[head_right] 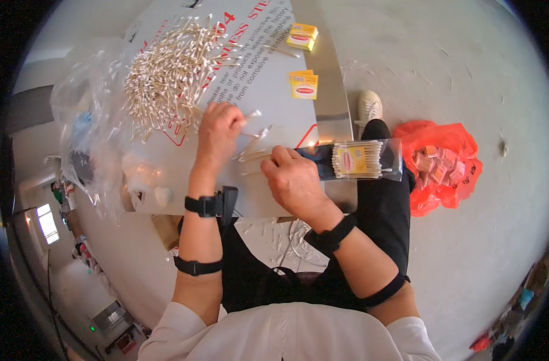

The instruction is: Packing individual cotton swabs into small cardboard boxes.

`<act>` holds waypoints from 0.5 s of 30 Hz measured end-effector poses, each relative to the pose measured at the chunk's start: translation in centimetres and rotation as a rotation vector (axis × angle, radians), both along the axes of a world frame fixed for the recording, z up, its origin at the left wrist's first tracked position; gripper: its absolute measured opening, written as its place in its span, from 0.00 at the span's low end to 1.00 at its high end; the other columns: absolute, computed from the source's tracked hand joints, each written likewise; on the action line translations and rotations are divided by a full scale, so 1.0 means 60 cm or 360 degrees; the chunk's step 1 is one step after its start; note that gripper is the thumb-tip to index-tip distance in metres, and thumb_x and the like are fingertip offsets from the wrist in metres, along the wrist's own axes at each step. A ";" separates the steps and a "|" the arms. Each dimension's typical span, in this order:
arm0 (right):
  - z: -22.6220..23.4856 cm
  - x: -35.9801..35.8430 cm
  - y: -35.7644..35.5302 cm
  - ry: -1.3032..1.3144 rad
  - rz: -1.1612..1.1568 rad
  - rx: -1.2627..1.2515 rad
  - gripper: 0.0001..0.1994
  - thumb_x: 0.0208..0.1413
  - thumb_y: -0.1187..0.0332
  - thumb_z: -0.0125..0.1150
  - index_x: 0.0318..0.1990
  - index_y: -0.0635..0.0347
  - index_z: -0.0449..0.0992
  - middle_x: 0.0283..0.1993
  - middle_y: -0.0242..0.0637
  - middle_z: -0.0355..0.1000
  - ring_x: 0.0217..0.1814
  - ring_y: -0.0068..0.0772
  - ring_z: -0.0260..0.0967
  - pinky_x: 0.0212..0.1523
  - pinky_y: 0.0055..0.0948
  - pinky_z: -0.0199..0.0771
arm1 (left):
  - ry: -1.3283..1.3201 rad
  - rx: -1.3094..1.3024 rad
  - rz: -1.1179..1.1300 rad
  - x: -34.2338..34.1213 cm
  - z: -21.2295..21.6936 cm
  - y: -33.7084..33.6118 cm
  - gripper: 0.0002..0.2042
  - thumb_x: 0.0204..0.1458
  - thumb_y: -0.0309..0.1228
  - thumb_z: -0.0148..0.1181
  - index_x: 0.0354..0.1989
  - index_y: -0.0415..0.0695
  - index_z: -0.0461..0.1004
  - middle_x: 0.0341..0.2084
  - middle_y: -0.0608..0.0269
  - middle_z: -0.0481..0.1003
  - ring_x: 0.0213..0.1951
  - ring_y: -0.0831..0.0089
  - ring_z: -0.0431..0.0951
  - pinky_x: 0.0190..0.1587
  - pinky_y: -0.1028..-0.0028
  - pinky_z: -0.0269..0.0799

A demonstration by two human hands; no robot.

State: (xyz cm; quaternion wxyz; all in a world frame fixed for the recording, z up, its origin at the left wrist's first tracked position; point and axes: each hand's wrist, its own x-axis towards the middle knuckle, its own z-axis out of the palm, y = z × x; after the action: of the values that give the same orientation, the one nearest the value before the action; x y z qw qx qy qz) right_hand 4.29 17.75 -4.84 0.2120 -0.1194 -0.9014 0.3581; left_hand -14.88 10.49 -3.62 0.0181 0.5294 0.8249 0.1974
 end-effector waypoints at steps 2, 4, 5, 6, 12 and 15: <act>-0.005 0.003 0.001 -0.0036 0.0002 0.0014 0.05 0.40 0.76 0.57 0.27 0.60 0.68 0.30 0.38 0.63 0.32 0.40 0.68 0.28 0.36 0.71 | -0.0071 -0.0032 -0.0102 0.028 0.006 -0.018 0.07 0.42 0.24 0.64 0.28 0.43 0.72 0.27 0.60 0.72 0.37 0.57 0.70 0.40 0.61 0.66; -0.005 0.006 0.002 -0.0030 0.0008 0.0008 0.05 0.40 0.75 0.57 0.27 0.60 0.68 0.30 0.38 0.63 0.33 0.40 0.69 0.29 0.36 0.71 | -0.0133 0.0057 -0.0049 0.048 0.016 -0.029 0.06 0.43 0.24 0.63 0.30 0.43 0.72 0.28 0.60 0.72 0.37 0.58 0.70 0.41 0.62 0.67; -0.006 0.007 0.003 -0.0039 0.0003 -0.0001 0.05 0.40 0.75 0.57 0.27 0.60 0.68 0.30 0.38 0.63 0.33 0.40 0.69 0.29 0.36 0.72 | -0.0212 0.0151 -0.0009 0.050 0.018 -0.032 0.06 0.44 0.24 0.63 0.31 0.43 0.73 0.28 0.61 0.73 0.37 0.59 0.71 0.41 0.63 0.68; -0.005 0.008 0.004 -0.0048 -0.0004 -0.0007 0.05 0.40 0.76 0.57 0.27 0.60 0.68 0.30 0.38 0.63 0.33 0.41 0.69 0.29 0.36 0.72 | -0.0202 0.0151 -0.0007 0.039 0.015 -0.041 0.06 0.44 0.24 0.63 0.31 0.43 0.73 0.28 0.61 0.73 0.37 0.59 0.71 0.41 0.63 0.68; 0.002 0.002 0.000 -0.0023 0.0008 -0.0028 0.06 0.39 0.76 0.58 0.26 0.61 0.68 0.30 0.39 0.63 0.33 0.42 0.69 0.29 0.37 0.71 | -0.0353 0.0300 0.1270 -0.078 0.007 -0.118 0.16 0.46 0.41 0.66 0.28 0.39 0.74 0.27 0.56 0.75 0.32 0.61 0.75 0.37 0.64 0.71; 0.002 -0.001 -0.001 -0.0020 0.0005 -0.0044 0.06 0.39 0.76 0.58 0.26 0.61 0.68 0.30 0.39 0.63 0.32 0.42 0.69 0.29 0.37 0.71 | -0.0194 0.0005 0.1379 -0.090 0.010 -0.085 0.21 0.43 0.48 0.67 0.25 0.39 0.74 0.26 0.53 0.76 0.32 0.57 0.76 0.36 0.60 0.71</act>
State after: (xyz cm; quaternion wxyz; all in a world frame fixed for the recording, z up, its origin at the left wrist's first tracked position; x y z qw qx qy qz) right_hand 4.26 17.70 -4.74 0.2043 -0.1231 -0.8979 0.3700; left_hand -20.28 5.42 -3.04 -0.0183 0.1219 0.9679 0.2189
